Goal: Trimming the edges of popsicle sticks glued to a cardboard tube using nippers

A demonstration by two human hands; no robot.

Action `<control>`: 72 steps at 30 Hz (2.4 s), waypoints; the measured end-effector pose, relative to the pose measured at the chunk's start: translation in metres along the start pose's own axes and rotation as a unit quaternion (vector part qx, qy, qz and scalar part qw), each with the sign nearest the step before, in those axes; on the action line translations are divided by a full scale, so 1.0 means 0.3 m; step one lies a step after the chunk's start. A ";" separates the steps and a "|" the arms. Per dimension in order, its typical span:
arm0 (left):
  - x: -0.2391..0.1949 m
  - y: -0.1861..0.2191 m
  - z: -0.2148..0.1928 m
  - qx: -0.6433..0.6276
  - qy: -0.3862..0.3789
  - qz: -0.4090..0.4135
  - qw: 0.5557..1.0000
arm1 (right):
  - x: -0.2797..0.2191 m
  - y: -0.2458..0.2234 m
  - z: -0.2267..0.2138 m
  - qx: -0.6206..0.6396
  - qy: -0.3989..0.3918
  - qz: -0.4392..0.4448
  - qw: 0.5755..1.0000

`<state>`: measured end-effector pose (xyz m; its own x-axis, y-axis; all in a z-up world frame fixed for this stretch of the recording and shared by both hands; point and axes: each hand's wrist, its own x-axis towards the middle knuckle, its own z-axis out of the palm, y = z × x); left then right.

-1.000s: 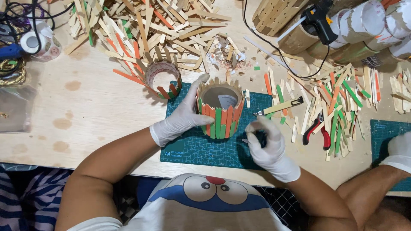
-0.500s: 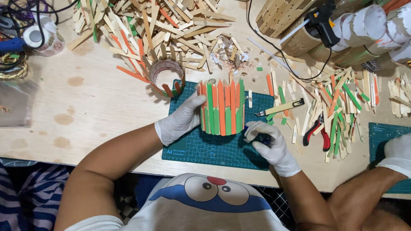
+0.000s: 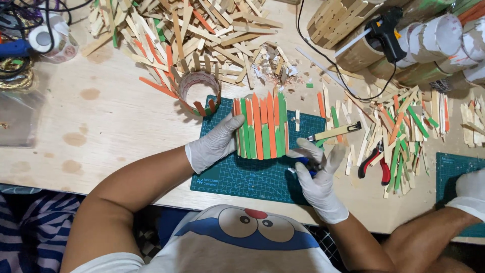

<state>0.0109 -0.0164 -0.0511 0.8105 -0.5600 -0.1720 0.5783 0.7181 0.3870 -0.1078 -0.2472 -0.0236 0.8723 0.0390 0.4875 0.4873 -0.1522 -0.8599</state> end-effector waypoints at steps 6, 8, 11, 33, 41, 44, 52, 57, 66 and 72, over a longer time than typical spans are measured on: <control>0.012 -0.014 -0.036 -0.007 0.029 -0.004 1.000 | -0.028 0.014 -0.023 0.083 0.022 0.056 0.995; 0.015 -0.017 -0.039 -0.011 0.032 -0.006 0.999 | -0.011 0.004 -0.019 0.091 0.023 0.057 0.994; 0.009 -0.004 0.001 -0.020 0.036 -0.002 0.999 | 0.013 0.002 -0.017 0.112 0.026 0.069 0.991; -0.051 0.115 0.141 0.132 -0.023 0.006 0.991 | 0.049 -0.129 -0.032 0.007 0.003 0.265 0.964; -0.036 0.095 0.098 0.147 -0.005 0.017 0.989 | -0.018 -0.053 -0.094 0.085 -0.026 0.231 0.969; -0.030 0.097 0.105 0.145 -0.002 0.020 0.989 | 0.029 -0.151 -0.095 0.069 -0.050 0.282 0.956; -0.027 0.088 0.083 0.147 -0.010 0.018 0.989 | 0.172 -0.311 -0.102 -0.070 -0.094 0.417 0.901; -0.032 0.094 0.085 0.137 -0.004 0.019 0.990 | 0.164 -0.327 -0.117 -0.008 -0.107 0.470 0.876; -0.021 0.076 0.061 0.136 -0.022 0.037 0.990 | 0.005 -0.072 -0.162 0.079 -0.177 0.353 0.915; -0.034 0.099 0.073 0.190 -0.046 0.070 0.978 | 0.031 -0.047 -0.170 0.052 -0.204 0.243 0.947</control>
<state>0.0178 0.0018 -0.0181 0.8578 -0.5137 -0.0182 0.3713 0.5948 0.7130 -0.1086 -0.2953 0.0007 0.9271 0.3711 -0.0515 0.0062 -0.1526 -0.9883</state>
